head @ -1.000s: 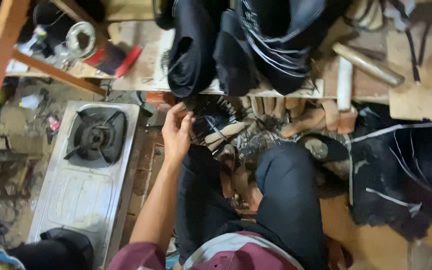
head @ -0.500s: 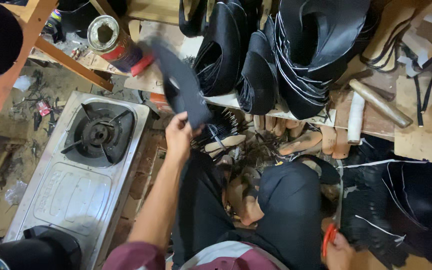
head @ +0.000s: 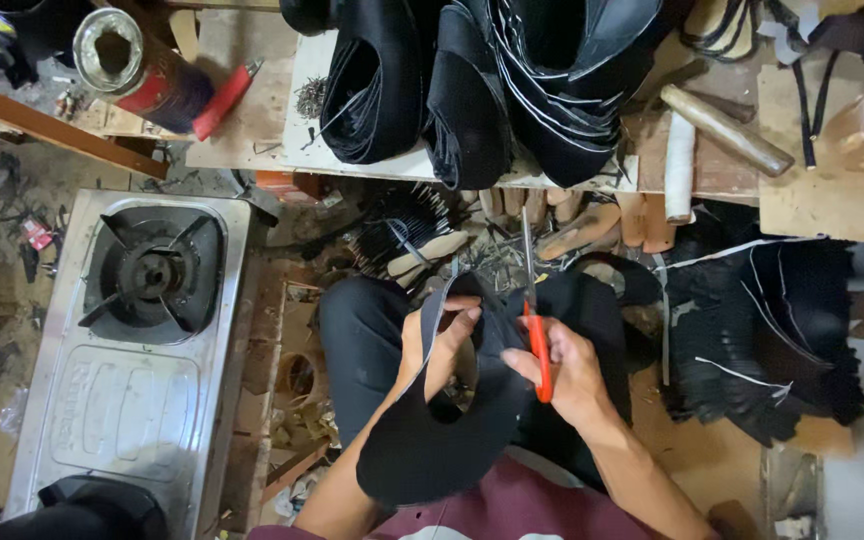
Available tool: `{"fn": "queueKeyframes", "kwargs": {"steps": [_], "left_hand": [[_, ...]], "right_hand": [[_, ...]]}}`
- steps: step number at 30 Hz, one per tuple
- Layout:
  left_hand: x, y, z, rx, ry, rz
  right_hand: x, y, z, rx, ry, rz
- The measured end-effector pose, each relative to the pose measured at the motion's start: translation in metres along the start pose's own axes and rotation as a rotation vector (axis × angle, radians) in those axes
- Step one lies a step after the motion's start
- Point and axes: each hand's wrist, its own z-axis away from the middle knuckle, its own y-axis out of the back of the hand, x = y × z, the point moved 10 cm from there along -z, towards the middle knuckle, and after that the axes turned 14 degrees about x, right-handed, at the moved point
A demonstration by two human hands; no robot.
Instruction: The person uses red-handled scissors to trim the edges of black shoe insoles. They repeatedly pick up insoles from a nearby stack, cut along the perimeter, and place the trimmed pieces aside. The work is performed while sitting on the floor in a cluttered workshop.
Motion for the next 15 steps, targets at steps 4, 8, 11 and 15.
{"fn": "queueKeyframes", "kwargs": {"steps": [4,8,11,15], "left_hand": [[-0.015,-0.01,0.01,-0.154,0.289,0.574],[-0.028,-0.02,0.051,-0.074,0.764,0.658],[0.018,-0.023,0.051,-0.22,0.478,0.525],[0.049,0.001,0.037,-0.243,0.231,0.32]], "right_hand": [[-0.027,-0.004,0.005,-0.02,0.255,-0.064],[-0.036,-0.002,0.01,0.037,0.373,-0.052],[-0.04,0.005,0.016,0.04,0.386,0.139],[-0.04,0.028,0.03,-0.049,0.224,0.571]]}}
